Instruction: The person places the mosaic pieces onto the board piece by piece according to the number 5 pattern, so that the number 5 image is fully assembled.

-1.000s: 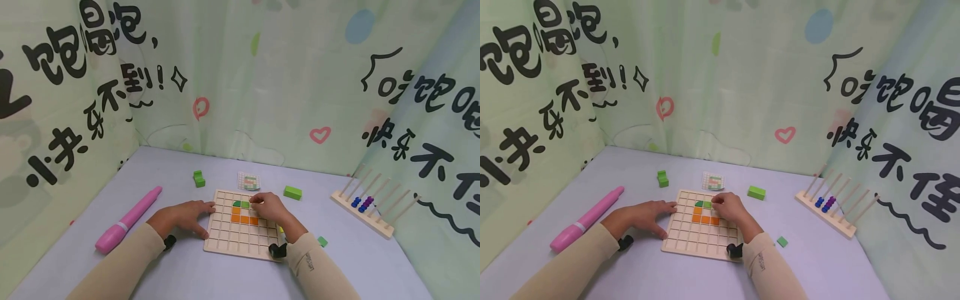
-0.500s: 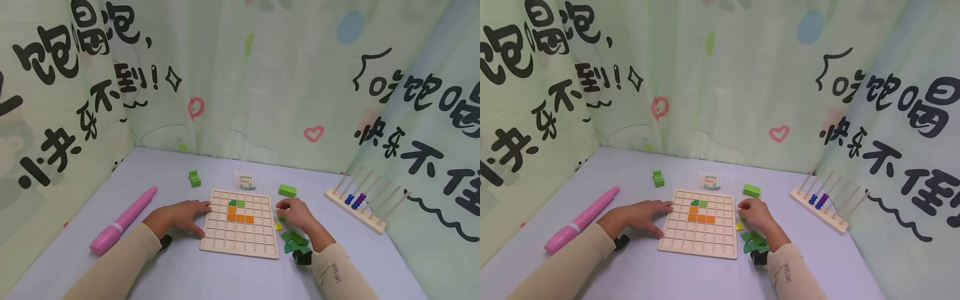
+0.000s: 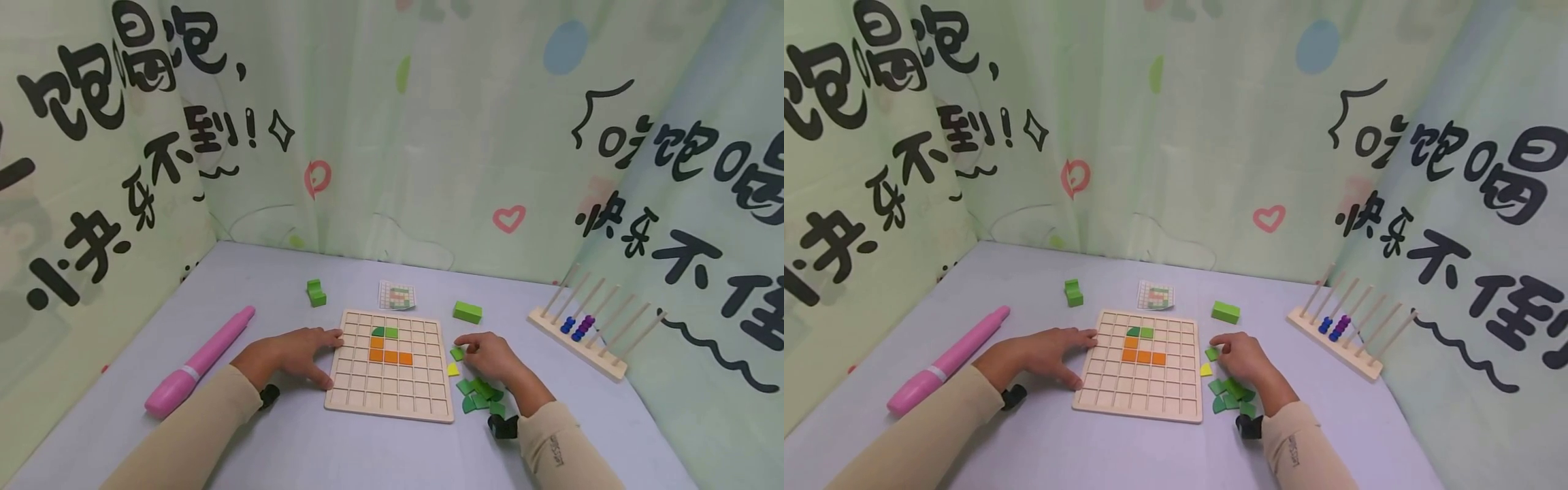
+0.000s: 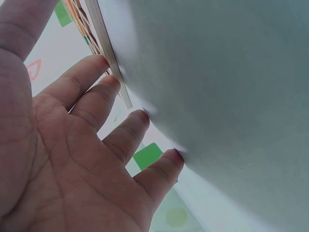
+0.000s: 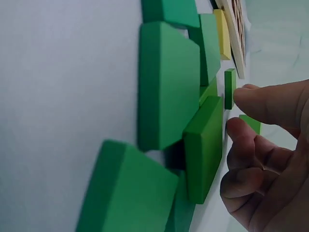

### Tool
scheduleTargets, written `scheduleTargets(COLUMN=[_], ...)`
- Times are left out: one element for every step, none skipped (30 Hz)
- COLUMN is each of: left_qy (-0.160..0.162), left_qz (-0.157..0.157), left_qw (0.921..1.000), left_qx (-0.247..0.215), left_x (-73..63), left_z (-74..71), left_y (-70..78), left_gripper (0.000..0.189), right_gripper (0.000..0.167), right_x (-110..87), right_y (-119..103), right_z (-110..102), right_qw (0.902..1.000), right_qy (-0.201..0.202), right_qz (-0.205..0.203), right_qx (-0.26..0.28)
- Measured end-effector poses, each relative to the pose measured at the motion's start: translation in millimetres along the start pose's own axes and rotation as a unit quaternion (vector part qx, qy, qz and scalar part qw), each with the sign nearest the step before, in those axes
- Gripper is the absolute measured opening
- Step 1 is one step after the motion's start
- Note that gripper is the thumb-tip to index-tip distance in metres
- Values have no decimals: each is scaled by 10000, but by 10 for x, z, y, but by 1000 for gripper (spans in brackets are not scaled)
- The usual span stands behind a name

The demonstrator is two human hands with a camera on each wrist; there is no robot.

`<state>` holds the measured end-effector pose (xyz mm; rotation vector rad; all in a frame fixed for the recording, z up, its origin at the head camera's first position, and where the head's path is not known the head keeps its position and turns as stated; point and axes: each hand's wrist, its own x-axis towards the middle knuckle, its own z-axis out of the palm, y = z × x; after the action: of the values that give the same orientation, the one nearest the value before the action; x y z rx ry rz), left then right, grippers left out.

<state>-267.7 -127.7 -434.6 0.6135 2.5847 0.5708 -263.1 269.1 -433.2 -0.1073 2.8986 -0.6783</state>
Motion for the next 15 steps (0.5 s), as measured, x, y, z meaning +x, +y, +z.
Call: scheduleTargets(left_qy=[2,-2,-4,-9,-7,-14,-18,-23,-21,-21,-27,-31,-30,-29,-24], left_qz=[8,-8,-16,-29,-24,-17,-1,-8,-3,1,12,13,10,14,8], left_qw=[10000,10000,10000,10000,10000,10000,10000,10000,10000,10000,10000,10000,10000,10000,10000], left_qx=[17,12,13,4,-5,2,4,2,19,22,38,55,60,79,80], left_x=[6,12,19,23,28,33,36,38,39,38,36,33,28,24,22], left_z=[3,8,15,21,27,34,36,38,37,34,30,25,17,8,4], left_y=[-2,-5,-10,-12,-13,-17,-18,-20,-22,-22,-24,-24,-21,-19,-19], left_gripper=[92,92,92,92,92,91,91,91,91,91,91,91,91,91,91], right_gripper=[35,34,32,29,26,23,20,18,15,15,15,15,16,16,16], right_x=[2,3,5,6,6,6,3,3,1,-2,-4,-6,-10,-9,-12], right_y=[3,5,10,11,12,11,7,5,0,-7,-10,-11,-14,-12,-14], right_z=[6,12,18,22,27,29,29,30,29,27,27,29,30,33,34], right_qw=[10000,9999,9997,9995,9992,9992,9992,9994,9995,9996,9997,9997,9996,9996,9995], right_qy=[-18,-31,-39,-29,-11,15,46,88,132,169,206,237,260,276,289], right_qz=[-38,-62,-90,-106,-124,-126,-121,-105,-103,-95,-81,-69,-74,-94,-130], right_qx=[-79,-153,-234,-308,-369,-389,-369,-330,-275,-203,-130,-68,-22,2,22])
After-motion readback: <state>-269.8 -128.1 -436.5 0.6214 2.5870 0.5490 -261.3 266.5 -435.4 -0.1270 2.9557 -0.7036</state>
